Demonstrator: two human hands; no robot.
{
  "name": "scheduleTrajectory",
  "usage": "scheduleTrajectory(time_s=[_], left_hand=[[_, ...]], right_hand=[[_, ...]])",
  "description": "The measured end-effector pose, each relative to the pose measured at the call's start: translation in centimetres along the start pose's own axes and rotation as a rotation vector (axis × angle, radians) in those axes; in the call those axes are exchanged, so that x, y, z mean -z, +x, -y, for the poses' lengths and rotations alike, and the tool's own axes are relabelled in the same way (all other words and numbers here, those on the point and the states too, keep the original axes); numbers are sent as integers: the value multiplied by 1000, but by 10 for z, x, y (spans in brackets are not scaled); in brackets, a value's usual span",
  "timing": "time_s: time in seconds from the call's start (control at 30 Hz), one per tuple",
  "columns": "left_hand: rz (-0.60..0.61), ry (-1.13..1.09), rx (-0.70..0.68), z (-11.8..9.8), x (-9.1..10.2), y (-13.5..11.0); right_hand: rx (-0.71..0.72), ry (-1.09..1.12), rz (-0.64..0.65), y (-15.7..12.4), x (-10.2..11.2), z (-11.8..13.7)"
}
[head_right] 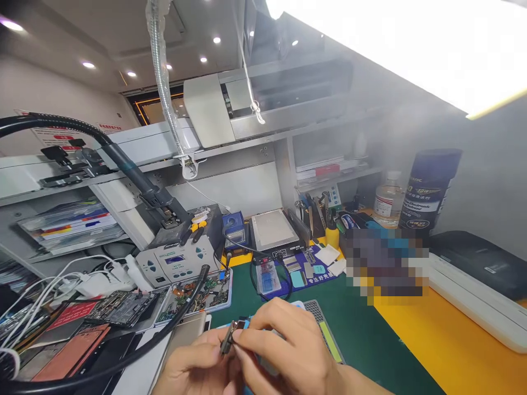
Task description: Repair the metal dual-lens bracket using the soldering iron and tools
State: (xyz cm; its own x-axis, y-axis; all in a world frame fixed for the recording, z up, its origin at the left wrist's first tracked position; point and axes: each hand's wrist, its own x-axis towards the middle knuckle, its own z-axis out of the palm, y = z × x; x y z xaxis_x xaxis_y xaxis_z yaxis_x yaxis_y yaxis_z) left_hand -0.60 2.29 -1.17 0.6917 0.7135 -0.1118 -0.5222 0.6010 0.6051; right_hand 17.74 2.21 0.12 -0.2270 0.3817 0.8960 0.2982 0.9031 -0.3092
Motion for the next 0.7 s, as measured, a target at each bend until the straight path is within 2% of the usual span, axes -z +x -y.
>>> scheduleTrajectory(time_s=[0.1, 0.2, 0.3, 0.43, 0.7], left_hand=[[5, 14, 12, -3, -1, -2], [-26, 64, -72, -4, -3, -5], [-126, 172, -174, -5, -4, -5], [-229, 260, -202, -7, -5, -5], [-230, 264, -202, -9, -5, -8]], right_hand=[[-1, -26, 25, 3, 0, -4], [33, -61, 54, 4, 2, -6], [79, -98, 91, 5, 3, -6], [90, -113, 126, 6, 3, -4], [130, -123, 106, 8, 3, -3]])
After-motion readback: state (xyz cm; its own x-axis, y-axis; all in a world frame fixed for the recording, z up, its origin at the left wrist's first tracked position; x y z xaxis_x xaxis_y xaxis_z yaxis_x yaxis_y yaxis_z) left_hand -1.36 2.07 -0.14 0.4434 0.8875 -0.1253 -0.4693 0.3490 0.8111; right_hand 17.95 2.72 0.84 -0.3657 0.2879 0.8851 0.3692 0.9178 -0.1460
